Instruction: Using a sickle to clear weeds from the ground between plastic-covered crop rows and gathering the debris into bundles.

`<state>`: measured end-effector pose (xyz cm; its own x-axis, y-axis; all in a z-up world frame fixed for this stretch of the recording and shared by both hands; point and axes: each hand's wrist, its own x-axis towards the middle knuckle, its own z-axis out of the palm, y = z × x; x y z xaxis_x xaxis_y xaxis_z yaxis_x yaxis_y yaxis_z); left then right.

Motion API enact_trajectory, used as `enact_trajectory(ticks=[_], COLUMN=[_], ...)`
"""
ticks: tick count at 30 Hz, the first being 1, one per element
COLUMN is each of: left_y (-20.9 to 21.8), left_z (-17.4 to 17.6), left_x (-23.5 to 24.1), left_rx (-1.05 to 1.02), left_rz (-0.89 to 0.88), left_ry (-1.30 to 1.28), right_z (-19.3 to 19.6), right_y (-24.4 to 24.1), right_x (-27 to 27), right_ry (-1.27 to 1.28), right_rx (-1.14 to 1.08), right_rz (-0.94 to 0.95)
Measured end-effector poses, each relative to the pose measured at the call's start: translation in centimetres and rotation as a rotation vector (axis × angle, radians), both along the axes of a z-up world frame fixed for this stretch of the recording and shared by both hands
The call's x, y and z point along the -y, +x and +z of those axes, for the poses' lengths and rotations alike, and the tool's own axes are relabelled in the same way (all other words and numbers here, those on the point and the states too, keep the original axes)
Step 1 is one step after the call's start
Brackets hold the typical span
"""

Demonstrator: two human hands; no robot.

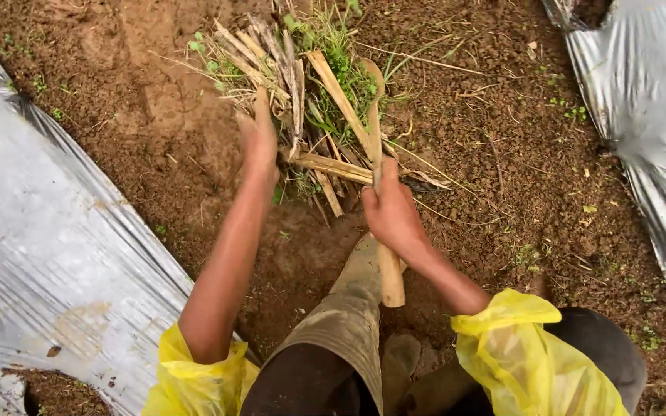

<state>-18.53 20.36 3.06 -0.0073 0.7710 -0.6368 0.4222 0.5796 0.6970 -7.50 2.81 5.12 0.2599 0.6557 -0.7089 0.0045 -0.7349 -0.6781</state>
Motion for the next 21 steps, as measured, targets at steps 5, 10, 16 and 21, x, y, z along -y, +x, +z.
enact_trajectory(ticks=[5,10,16,21], left_y=[-1.1,-1.2,4.3,7.4], left_z=[0.1,-0.4,0.4,0.2], left_x=[0.0,-0.7,-3.9,-4.9], left_rx=[0.007,-0.092,-0.571,-0.461], left_rz=[0.143,-0.15,-1.235,-1.441], left_ry=[0.256,0.575,0.935,0.792], right_z=[0.5,-0.1,2.3,2.5], right_y=[0.6,0.9,1.3,2.3], right_x=[0.0,-0.3,-1.6,-2.3], right_ry=[0.046,0.05,-0.063,-0.087], right_rx=[0.101,0.122,0.05,0.029], right_rz=[0.012,0.063,0.039,-0.012])
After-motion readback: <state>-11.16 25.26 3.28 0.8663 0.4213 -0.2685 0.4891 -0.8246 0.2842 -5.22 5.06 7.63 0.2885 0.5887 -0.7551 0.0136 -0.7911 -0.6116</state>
